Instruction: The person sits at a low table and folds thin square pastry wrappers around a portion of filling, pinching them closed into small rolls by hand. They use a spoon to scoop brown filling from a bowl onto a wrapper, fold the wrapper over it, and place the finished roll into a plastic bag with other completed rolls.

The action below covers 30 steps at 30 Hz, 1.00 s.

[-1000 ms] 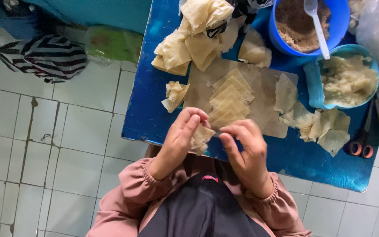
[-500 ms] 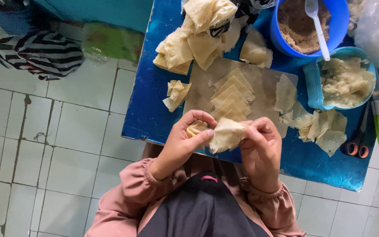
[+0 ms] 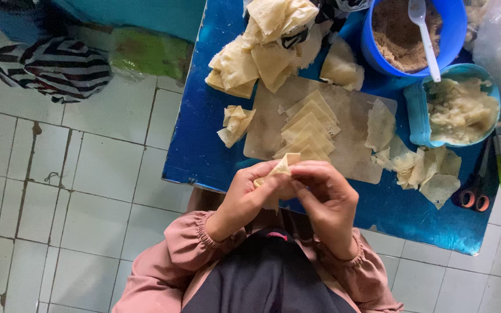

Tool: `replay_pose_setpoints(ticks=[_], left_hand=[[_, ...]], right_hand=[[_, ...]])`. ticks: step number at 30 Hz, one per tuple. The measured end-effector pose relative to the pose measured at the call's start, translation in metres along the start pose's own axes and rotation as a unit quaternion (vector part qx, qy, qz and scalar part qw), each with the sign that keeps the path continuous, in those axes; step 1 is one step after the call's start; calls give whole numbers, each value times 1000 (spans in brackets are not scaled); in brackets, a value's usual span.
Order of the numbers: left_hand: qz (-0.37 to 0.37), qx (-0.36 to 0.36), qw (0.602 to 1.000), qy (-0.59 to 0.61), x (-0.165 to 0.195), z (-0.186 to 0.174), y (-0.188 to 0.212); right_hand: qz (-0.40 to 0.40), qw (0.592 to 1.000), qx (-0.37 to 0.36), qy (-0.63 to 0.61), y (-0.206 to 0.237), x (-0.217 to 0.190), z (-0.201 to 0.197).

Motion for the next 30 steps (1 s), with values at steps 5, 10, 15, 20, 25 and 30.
replay_pose_setpoints(ticks=[5, 10, 15, 20, 25, 30], left_hand=[[52, 29, 990, -128, 17, -10, -2], [19, 66, 996, -54, 17, -10, -3], [11, 57, 997, -53, 9, -5, -4], [45, 105, 991, -76, 13, -22, -7], [-55, 127, 990, 29, 4, -22, -6], [-65, 94, 990, 82, 3, 3, -8]], right_hand=[[46, 993, 20, -107, -4, 13, -17], [64, 991, 48, -109, -7, 15, -21], [110, 991, 19, -69, -9, 22, -8], [-56, 990, 127, -8, 7, -5, -47], [-190, 873, 296, 338, 11, -53, -90], [-243, 769, 284, 519, 10, -62, -70]])
Point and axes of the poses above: each hand's wrist, its own y-axis away from the middle knuckle, its own z-axis out of the palm, x = y × z, the point moved 8 cm from there along -y, towards the middle knuckle, and after that the axes turned 11 degrees about z, right-handed, at the moved point
